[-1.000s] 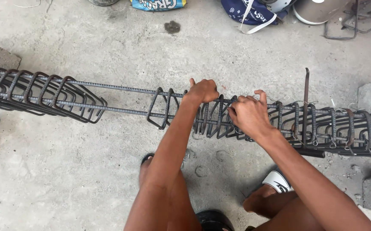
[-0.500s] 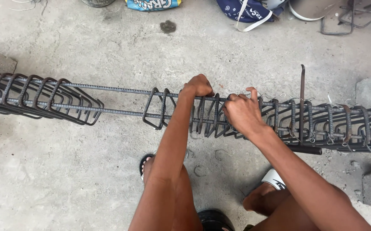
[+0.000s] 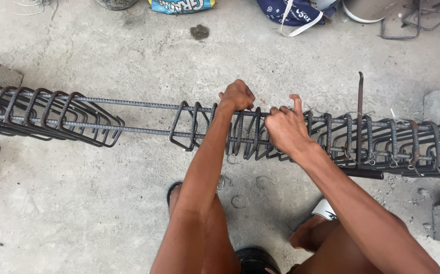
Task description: Tying steel rebar stirrups to longitudinal bars using wire ties and a manual hook tool
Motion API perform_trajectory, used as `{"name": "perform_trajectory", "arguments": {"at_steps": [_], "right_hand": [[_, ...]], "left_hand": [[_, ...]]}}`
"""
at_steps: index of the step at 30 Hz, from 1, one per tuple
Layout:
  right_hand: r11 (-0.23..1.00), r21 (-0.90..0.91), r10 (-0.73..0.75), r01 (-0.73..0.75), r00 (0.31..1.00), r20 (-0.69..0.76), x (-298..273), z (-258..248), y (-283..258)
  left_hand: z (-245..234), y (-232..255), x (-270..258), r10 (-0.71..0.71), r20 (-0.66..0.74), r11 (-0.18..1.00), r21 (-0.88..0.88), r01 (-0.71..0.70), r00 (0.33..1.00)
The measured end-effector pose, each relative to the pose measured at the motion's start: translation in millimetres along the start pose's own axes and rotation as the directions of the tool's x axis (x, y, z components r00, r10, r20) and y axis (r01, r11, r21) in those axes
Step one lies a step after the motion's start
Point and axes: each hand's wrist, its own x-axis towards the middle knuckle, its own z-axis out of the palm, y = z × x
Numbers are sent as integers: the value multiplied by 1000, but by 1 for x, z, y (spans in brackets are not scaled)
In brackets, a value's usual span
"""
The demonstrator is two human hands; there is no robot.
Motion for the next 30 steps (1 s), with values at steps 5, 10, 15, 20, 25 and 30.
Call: {"name": "perform_trajectory", "arguments": {"at_steps": [5,10,15,20,25,30], "right_hand": [[999,26,22,-22,1000,12,2,7,0],[998,43,41,-42,999,12,1,17,-7],[1000,-1,-16,16,991,-136,-1,49,-6],[995,-78,-72,56,974,-213,-4,49,-5],[995,-92,-67,49,978,-200,-2,47,-4],[996,-82,-31,23,994,-101,-1,26,-7]], "left_hand": [[9,2,7,36,-126,999,42,-31,991],[12,0,-3,36,-132,995,95,-24,991],[23,0,5,45,-178,998,49,-37,983],[33,-10,22,58,-259,995,-65,-77,964],[11,15,-19,33,-314,965,-236,-112,949],[0,28,-44,33,-353,940,-307,-149,935]]}}
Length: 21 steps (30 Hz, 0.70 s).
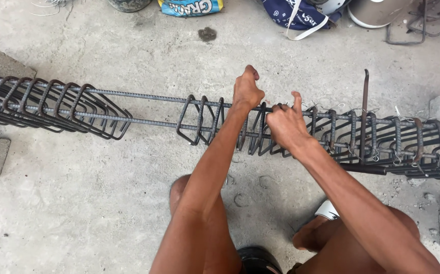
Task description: Tying steel rebar stirrups to longitudinal bars using wire ties and a manual hook tool
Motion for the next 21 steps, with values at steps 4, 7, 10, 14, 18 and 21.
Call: {"name": "perform_trajectory", "arguments": {"at_steps": [4,7,10,14,18,21], "right_hand": [[999,19,42,-43,997,65,7,-20,1],[999,-12,40,-39,997,60,12,-26,5],[998,-58,17,-14,999,44,17,-17,12],[993,-115,-10,14,999,38,21,-16,15],[990,-139,-7,13,999,45,19,-17,17],[995,-99,-3,7,999,36,12,-19,18]], "left_hand": [[-9,14,-18,33,-17,999,-21,-33,999],[-14,21,-29,61,-25,998,-31,-62,998],[-15,24,-38,89,-18,996,-7,-90,996],[-12,31,-48,142,10,990,6,-142,990],[-10,18,-44,160,31,987,24,-161,987],[-9,0,-33,231,11,973,-19,-231,973]]}}
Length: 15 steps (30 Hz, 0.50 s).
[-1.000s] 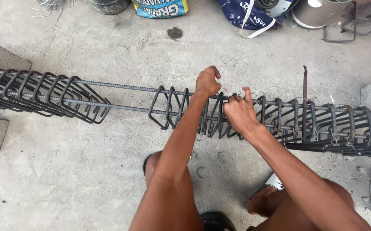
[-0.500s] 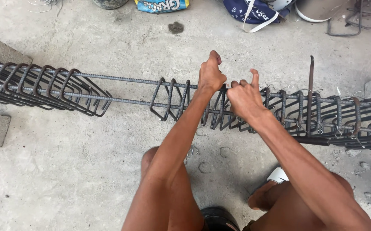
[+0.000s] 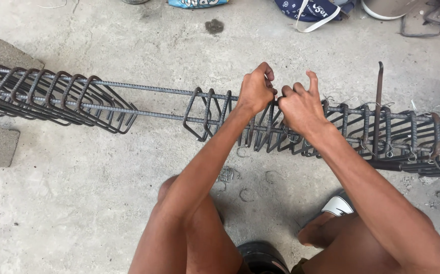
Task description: Tying steel rebar stirrups to longitudinal bars using wire ties and a manual hook tool
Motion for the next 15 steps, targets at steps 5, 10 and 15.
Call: {"name": "perform_trajectory", "arguments": {"at_steps": [5,10,15], "right_hand": [[974,223,37,-24,998,-56,-11,20,14],[969,248,42,-16,994,-98,-15,30,18],[969,246,51,-23,993,-110,-16,27,17]], "left_hand": [[15,-31,14,14,23,999,-37,-13,1000],[17,-38,20,12,53,999,41,-15,998],[8,-24,12,-24,117,988,155,6,993]]}}
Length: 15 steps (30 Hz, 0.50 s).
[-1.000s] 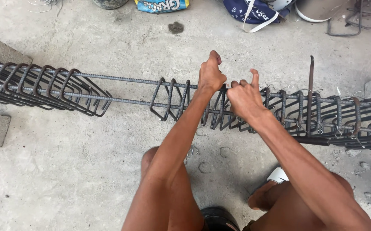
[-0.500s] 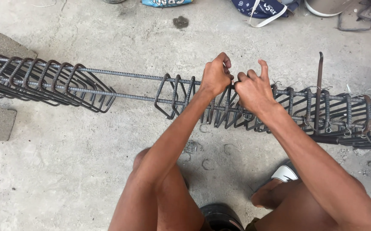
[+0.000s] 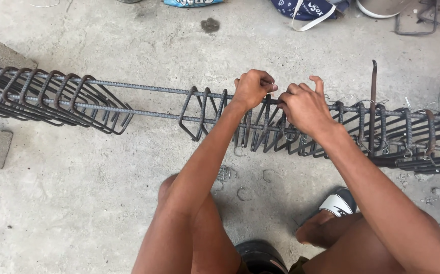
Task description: Tying steel rebar stirrups to longitudinal bars using wire ties and a manual hook tool
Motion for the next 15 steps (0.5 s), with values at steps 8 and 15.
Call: {"name": "perform_trajectory", "arguments": {"at_steps": [8,15], "right_hand": [[1000,9,-21,21,1000,-3,1,3,-1],[999,53,-6,8,999,-43,0,-4,0]], "left_hand": [[-10,5,-3,-75,93,996,61,69,993],[-8,1,-1,-130,83,990,59,125,988]]}}
